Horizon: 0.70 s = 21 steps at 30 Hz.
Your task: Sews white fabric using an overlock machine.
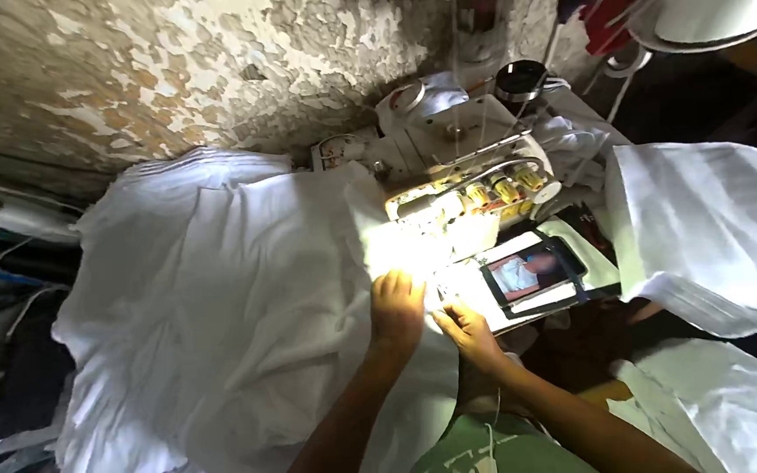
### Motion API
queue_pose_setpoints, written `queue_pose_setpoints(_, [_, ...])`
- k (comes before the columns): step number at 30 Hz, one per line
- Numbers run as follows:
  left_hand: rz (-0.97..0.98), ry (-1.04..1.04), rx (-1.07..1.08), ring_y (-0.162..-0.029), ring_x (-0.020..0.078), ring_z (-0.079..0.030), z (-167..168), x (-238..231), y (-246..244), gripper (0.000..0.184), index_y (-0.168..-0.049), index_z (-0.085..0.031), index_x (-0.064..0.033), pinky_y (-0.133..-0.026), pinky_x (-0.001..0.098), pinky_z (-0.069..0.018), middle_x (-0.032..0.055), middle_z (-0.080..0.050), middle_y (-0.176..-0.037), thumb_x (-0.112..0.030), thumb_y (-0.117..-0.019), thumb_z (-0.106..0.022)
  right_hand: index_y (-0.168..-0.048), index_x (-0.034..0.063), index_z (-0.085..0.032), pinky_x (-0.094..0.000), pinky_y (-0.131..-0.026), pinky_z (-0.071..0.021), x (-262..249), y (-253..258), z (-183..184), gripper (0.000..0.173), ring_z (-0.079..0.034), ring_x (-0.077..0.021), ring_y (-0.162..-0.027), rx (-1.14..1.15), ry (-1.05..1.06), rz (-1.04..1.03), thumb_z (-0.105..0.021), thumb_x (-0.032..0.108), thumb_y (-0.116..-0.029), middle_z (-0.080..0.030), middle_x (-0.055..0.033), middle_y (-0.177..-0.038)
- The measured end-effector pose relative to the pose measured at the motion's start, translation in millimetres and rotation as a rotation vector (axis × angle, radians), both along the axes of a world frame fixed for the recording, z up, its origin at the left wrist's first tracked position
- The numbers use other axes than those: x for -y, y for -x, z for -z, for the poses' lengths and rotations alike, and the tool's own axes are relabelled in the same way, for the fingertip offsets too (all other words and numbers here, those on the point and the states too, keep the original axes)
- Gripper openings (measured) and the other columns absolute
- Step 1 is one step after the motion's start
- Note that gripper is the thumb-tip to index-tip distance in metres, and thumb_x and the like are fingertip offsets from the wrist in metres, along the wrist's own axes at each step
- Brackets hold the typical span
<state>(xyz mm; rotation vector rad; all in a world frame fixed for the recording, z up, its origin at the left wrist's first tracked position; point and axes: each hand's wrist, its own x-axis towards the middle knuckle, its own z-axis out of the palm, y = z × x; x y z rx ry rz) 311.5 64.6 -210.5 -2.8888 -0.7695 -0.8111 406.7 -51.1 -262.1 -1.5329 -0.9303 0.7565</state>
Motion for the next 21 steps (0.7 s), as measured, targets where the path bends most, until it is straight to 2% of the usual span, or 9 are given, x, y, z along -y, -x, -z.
queue_pose_setpoints(3, [-0.05,0.025,0.018,-0.104,0.0355,-0.07,1,3,-7,0.012,-0.094,-0.078,-0.0047,-0.09,0.0524,-0.0532,0.0154,-0.075,-0.102,-0.011,-0.092,-0.067,-0.101,0.0015,-0.065,-0.0112,-0.062,-0.043,2,-1,-6,0.02,-0.05,0.0083,-0.062,-0.128,-0.001,-0.045,-0.054,0.018,-0.1039,-0.058,0.0087,-0.071])
queue_pose_setpoints(8, [-0.105,0.065,0.046,-0.109,0.0376,-0.069,4,7,-18,0.015,-0.093,-0.079,-0.0047,-0.095,0.0527,-0.0517,0.0166,-0.075,-0.101,-0.013,-0.093,-0.066,-0.1,0.0015,-0.063,-0.0093,-0.062,-0.0435,2,-11,-21,0.012,-0.051,0.0095,-0.063,-0.215,-0.01,-0.012,-0.055,0.01,-0.1007,-0.058,0.0108,-0.071])
queue_pose_setpoints(10, [-0.129,0.064,0.046,-0.112,0.0398,-0.067,4,4,-23,0.019,-0.096,-0.077,0.0013,-0.098,0.0529,-0.0502,0.0206,-0.074,-0.105,-0.01,-0.0926,-0.063,-0.099,0.0011,-0.063,-0.0091,-0.06,-0.044,-3,-13,-28,0.009,-0.052,0.0095,-0.06,-0.235,-0.013,0.031,-0.056,0.006,-0.0988,-0.059,0.0115,-0.068])
queue_pose_setpoints(12, [-0.172,0.084,0.054,-0.114,0.0405,-0.067,4,2,-28,0.022,-0.101,-0.073,0.0105,-0.1,0.0515,-0.0492,0.0255,-0.071,-0.114,-0.003,-0.088,-0.06,-0.099,0.0012,-0.063,-0.01,-0.06,-0.0451,-8,-16,-32,0.007,-0.054,0.0082,-0.059,-0.259,-0.015,0.06,-0.057,0.003,-0.0975,-0.059,0.011,-0.066])
queue_pose_setpoints(14, [-0.193,0.115,0.072,-0.115,0.0398,-0.066,3,-1,-30,0.025,-0.105,-0.07,0.0133,-0.1,0.0498,-0.0487,0.0261,-0.069,-0.118,0.0,-0.0863,-0.06,-0.1,0.0011,-0.063,-0.0104,-0.06,-0.0461,-11,-16,-31,0.007,-0.055,0.0077,-0.06,-0.27,-0.025,0.071,-0.057,0.003,-0.097,-0.061,0.0105,-0.067])
queue_pose_setpoints(18, [-0.184,0.119,0.08,-0.112,0.0383,-0.067,2,-4,-28,0.023,-0.103,-0.071,0.0126,-0.099,0.0484,-0.0496,0.0253,-0.07,-0.117,0.0,-0.0859,-0.062,-0.108,-0.0027,-0.061,-0.01,-0.064,-0.048,-10,-12,-32,0.015,-0.058,0.0083,-0.065,-0.254,-0.015,0.122,-0.06,0.003,-0.0947,-0.064,0.0073,-0.073])
queue_pose_setpoints(21, [-0.142,0.162,0.048,-0.11,0.0399,-0.069,-6,-3,-23,0.023,-0.103,-0.071,0.0137,-0.098,0.048,-0.0525,0.0273,-0.07,-0.114,-0.003,-0.0905,-0.061,-0.121,-0.0058,-0.056,-0.0097,-0.065,-0.0486,-9,-11,-34,0.03,-0.058,0.0086,-0.067,-0.21,-0.037,0.147,-0.061,0.003,-0.0932,-0.066,0.0052,-0.079])
